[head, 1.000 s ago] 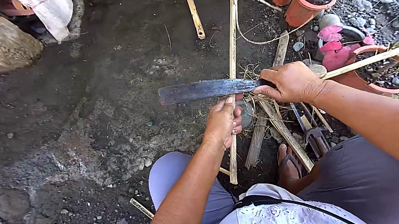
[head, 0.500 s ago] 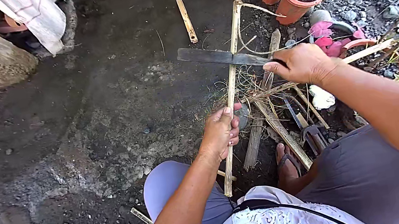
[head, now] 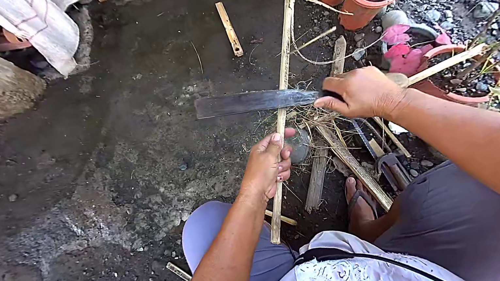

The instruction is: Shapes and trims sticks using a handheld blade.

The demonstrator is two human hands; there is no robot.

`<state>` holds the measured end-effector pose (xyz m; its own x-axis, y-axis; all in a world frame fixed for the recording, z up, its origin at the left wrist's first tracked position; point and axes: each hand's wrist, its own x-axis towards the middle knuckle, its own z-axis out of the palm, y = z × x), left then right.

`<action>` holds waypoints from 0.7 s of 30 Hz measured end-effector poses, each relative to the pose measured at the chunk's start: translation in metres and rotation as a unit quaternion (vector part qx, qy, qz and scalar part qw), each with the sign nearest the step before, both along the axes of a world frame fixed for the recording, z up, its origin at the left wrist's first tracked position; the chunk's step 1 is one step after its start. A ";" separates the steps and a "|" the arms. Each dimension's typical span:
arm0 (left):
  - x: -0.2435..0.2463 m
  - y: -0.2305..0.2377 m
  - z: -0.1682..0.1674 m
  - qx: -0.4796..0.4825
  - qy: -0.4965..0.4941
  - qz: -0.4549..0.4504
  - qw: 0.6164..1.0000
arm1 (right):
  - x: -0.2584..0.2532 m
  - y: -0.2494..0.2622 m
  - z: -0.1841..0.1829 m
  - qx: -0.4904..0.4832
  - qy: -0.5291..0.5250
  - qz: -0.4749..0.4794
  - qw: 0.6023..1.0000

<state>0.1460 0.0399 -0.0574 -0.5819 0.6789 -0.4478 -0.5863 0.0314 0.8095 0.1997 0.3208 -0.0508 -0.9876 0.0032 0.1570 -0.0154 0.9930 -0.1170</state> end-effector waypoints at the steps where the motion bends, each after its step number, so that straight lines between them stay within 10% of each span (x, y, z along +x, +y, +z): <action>1: 0.001 -0.002 0.000 -0.003 -0.002 -0.002 1.000 | 0.000 0.008 0.000 -0.005 -0.018 -0.026 0.999; 6: 0.004 0.005 -0.003 -0.028 0.000 -0.007 1.000 | 0.000 0.047 0.014 -0.123 -0.076 -0.191 0.971; 21: -0.006 0.003 -0.003 0.006 0.023 0.054 0.998 | 0.020 -0.045 -0.010 -0.018 -0.024 0.062 0.998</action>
<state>0.1401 0.0430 -0.0605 -0.6708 0.6171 -0.4113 -0.5487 -0.0398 0.8351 0.2195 0.2757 -0.0612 -0.9871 -0.1149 0.1115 -0.1316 0.9791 -0.1553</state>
